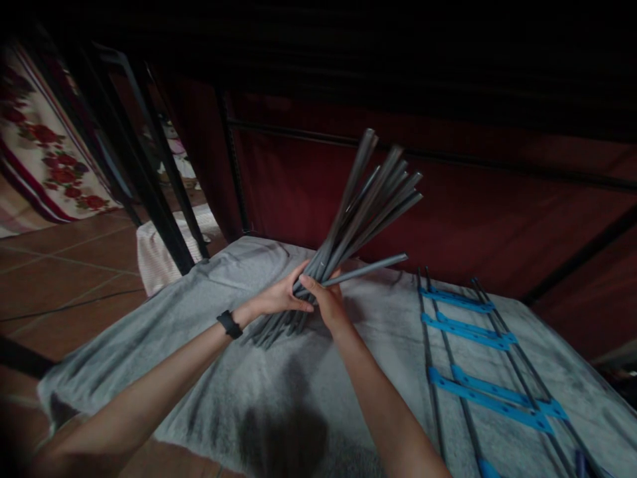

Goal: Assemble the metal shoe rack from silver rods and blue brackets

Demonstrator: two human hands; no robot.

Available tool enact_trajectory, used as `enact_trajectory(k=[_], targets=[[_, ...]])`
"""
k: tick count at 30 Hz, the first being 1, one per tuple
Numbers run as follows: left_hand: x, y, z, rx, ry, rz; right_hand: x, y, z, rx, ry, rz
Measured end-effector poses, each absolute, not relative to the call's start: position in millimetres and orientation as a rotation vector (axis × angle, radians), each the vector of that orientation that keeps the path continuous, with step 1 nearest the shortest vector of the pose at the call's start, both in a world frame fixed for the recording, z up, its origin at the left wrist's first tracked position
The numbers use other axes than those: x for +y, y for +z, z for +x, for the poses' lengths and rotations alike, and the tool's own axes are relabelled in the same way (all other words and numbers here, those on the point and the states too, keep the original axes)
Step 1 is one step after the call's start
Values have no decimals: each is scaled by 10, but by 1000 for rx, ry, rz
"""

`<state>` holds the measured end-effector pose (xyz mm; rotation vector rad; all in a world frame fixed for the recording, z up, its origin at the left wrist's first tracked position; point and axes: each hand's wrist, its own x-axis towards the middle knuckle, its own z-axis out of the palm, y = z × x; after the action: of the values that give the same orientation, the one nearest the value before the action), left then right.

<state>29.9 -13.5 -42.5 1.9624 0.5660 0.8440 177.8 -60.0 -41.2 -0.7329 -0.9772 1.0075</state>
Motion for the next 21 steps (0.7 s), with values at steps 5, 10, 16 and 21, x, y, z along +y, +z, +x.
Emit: enact_trajectory(k=[5, 10, 16, 21], targets=[[-76, -672, 252, 675, 924, 1966, -552, -531, 1597, -884, 997, -755], [-103, -535, 349, 688, 924, 2138, -595, -441, 1553, -641, 955, -698], [-163, -264, 89, 714, 617, 2307, -610, -538, 1417, -387, 1184, -547], [-165, -590, -286, 956, 314, 2158, -501, -996, 1082, -67, 1542, -645]])
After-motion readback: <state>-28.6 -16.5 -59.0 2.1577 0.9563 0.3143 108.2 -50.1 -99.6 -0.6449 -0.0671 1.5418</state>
